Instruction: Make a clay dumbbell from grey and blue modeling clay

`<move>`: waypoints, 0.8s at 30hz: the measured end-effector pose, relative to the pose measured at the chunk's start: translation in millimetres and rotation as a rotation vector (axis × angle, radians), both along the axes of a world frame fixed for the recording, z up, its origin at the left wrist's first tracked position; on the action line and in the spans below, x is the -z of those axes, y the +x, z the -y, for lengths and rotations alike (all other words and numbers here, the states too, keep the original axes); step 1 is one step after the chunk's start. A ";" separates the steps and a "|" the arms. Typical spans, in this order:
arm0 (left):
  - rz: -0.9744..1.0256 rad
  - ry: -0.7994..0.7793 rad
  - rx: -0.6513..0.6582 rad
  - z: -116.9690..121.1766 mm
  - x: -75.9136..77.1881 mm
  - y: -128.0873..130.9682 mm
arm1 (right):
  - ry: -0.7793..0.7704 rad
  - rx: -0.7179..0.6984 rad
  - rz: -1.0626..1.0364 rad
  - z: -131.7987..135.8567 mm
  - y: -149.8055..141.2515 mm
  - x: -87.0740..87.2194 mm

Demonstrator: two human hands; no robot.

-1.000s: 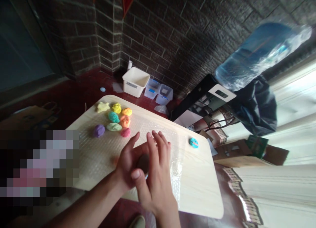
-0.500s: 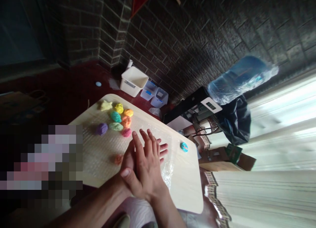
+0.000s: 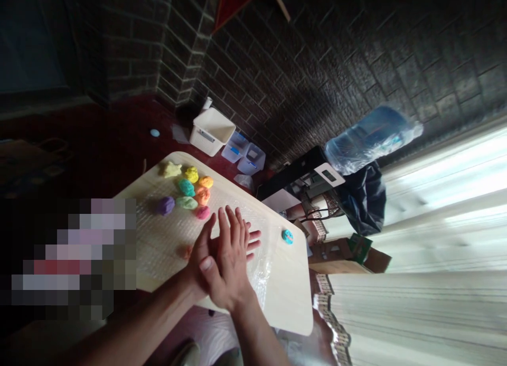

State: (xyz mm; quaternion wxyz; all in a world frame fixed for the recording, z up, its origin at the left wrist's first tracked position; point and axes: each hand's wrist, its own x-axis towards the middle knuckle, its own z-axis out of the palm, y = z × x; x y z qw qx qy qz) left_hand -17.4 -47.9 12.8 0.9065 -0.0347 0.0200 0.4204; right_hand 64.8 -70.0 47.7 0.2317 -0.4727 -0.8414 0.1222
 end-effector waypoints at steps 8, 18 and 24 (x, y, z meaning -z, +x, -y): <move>0.181 -0.048 -0.014 -16.5 -7.0 -12.2 | 0.108 0.294 -0.510 -15.7 22.5 1.0; 0.029 -0.184 -0.023 -7.1 4.5 14.1 | 0.135 0.306 -0.431 -9.7 23.1 33.5; -0.085 -0.169 0.076 -5.2 14.0 31.1 | -0.064 0.203 -0.311 -5.1 43.0 28.0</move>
